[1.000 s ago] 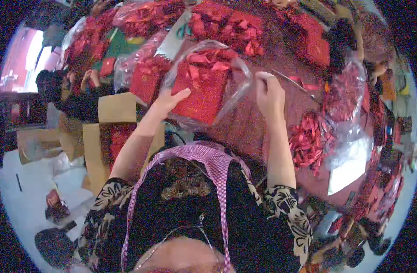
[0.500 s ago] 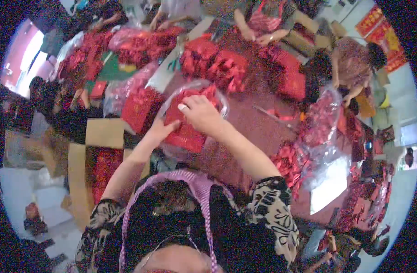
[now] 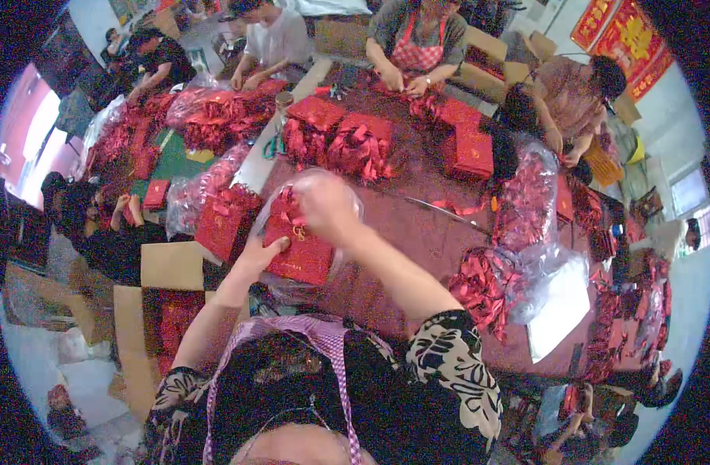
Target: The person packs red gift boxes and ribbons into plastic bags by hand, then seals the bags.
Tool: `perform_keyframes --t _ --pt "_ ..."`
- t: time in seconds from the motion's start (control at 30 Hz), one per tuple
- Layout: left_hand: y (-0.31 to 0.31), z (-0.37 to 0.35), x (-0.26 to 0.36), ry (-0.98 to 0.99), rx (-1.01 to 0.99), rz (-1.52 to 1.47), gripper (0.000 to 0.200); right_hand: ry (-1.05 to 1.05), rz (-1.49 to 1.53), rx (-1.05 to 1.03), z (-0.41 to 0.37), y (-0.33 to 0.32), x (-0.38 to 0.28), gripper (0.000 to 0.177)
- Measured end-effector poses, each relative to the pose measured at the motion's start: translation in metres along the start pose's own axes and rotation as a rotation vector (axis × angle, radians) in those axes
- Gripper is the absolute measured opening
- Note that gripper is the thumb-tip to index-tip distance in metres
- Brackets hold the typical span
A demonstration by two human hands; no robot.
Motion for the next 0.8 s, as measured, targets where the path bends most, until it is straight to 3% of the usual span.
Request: perform_keyframes --t 0.03,0.1,0.2,0.23,0.3,0.4,0.47,0.5,0.57,0.6,0.7,0.77,0.8 --pt "-0.004 -0.001 -0.003 -0.038 0.044 0.101 0.072 0.0 -0.075 -0.351 -0.015 0.038 -0.005 0.016" --pt "-0.001 0.001 0.001 0.024 0.018 0.084 0.071 -0.06 -0.169 -0.079 -0.034 0.034 -0.024 0.033" --pt "-0.003 0.007 -0.004 0.158 -0.002 0.194 0.067 0.04 -0.379 -0.219 -0.041 0.057 -0.012 0.053" --pt "-0.005 0.005 -0.005 0.246 -0.007 0.319 0.066 0.055 -0.393 -0.216 -0.043 0.064 -0.009 0.052" --pt "0.005 -0.005 0.007 0.08 0.002 0.076 0.058 0.011 -0.429 -0.22 -0.043 0.065 -0.01 0.052" --pt "-0.003 -0.01 0.002 0.009 0.053 0.183 0.059 -0.034 -0.448 -0.192 -0.046 0.067 -0.012 0.049" --pt "-0.001 -0.009 0.01 0.1 -0.024 0.557 0.063 -0.041 -0.455 -0.205 -0.047 0.071 -0.01 0.048" --pt "-0.001 -0.01 0.011 0.092 -0.024 0.558 0.063 -0.058 -0.471 -0.211 -0.047 0.073 -0.01 0.048" --pt "-0.007 -0.011 0.012 -0.009 0.023 1.085 0.068 -0.058 -0.448 -0.208 -0.047 0.073 -0.012 0.048" --pt "-0.005 -0.011 0.017 -0.012 0.025 1.086 0.068 -0.069 -0.459 -0.213 -0.047 0.074 -0.014 0.049" --pt "0.01 -0.017 0.039 0.071 0.026 1.058 0.066 -0.091 -0.475 -0.206 -0.048 0.077 -0.015 0.05" --pt "0.032 -0.027 0.063 0.344 0.035 1.248 0.066 -0.072 -0.455 -0.205 -0.049 0.077 -0.012 0.049" --pt "0.037 -0.031 0.058 0.085 -0.002 1.216 0.063 -0.076 -0.487 -0.241 -0.049 0.082 -0.009 0.048"
Point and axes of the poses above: each hand's wrist, its own z-axis towards the middle knuckle, its own y-axis out of the palm, x = y × z, the point moved 8 cm from there along z, towards the middle knuckle, and after that the axes turned 8 degrees about -z, right-handed, at the moved point
